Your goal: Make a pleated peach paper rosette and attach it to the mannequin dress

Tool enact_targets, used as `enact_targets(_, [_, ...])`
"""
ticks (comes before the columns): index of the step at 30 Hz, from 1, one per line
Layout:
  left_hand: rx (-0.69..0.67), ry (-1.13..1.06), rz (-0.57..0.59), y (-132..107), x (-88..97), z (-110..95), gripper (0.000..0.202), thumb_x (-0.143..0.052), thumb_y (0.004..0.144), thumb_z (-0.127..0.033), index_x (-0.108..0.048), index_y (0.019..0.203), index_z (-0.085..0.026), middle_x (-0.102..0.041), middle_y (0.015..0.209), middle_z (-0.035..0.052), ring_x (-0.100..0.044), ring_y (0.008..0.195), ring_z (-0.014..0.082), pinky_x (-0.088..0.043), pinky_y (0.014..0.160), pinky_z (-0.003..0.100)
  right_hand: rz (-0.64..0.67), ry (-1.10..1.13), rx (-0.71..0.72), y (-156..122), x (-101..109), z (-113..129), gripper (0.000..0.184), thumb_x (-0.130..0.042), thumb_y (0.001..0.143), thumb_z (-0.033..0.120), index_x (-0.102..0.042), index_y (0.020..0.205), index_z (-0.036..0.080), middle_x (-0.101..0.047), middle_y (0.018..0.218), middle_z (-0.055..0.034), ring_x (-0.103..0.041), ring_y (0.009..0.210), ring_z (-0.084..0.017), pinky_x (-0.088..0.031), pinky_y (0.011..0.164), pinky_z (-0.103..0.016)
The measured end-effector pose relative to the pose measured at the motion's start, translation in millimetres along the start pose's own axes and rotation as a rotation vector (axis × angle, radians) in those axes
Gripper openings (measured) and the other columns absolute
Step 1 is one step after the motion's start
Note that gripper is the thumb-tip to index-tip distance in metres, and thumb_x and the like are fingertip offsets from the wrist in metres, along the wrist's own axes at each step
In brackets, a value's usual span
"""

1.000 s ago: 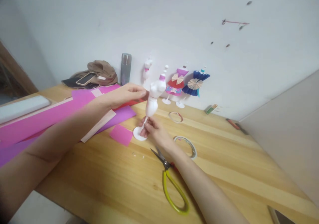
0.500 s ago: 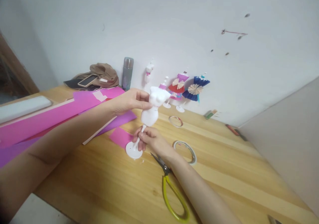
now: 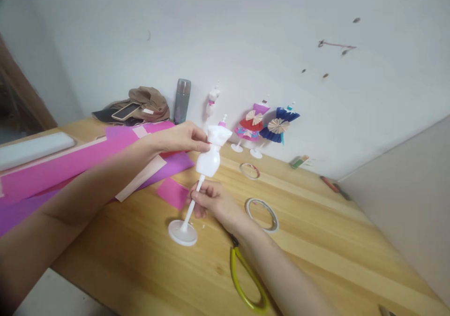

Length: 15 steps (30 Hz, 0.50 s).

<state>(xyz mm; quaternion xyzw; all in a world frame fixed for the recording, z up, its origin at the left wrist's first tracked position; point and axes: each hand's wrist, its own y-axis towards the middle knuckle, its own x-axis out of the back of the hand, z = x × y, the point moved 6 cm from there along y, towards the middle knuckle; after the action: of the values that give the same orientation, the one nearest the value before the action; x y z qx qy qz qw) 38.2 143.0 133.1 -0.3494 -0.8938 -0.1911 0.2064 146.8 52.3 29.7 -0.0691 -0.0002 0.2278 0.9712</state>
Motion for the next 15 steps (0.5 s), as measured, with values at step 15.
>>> enact_targets(15, [0.352,0.657,0.470,7,-30.7,100,0.025,-0.082,0.042,-0.014,-0.060,0.051,-0.019,-0.059,0.053,-0.0021,-0.052,0.062,0.0170,-0.038,0.066,0.028,0.024,-0.113,-0.367,10,36,-42,0.030,-0.080,0.075,0.039,-0.065,0.072,0.013,-0.067,0.055,-0.0035,-0.060,0.042,-0.008,-0.046,0.040,-0.014])
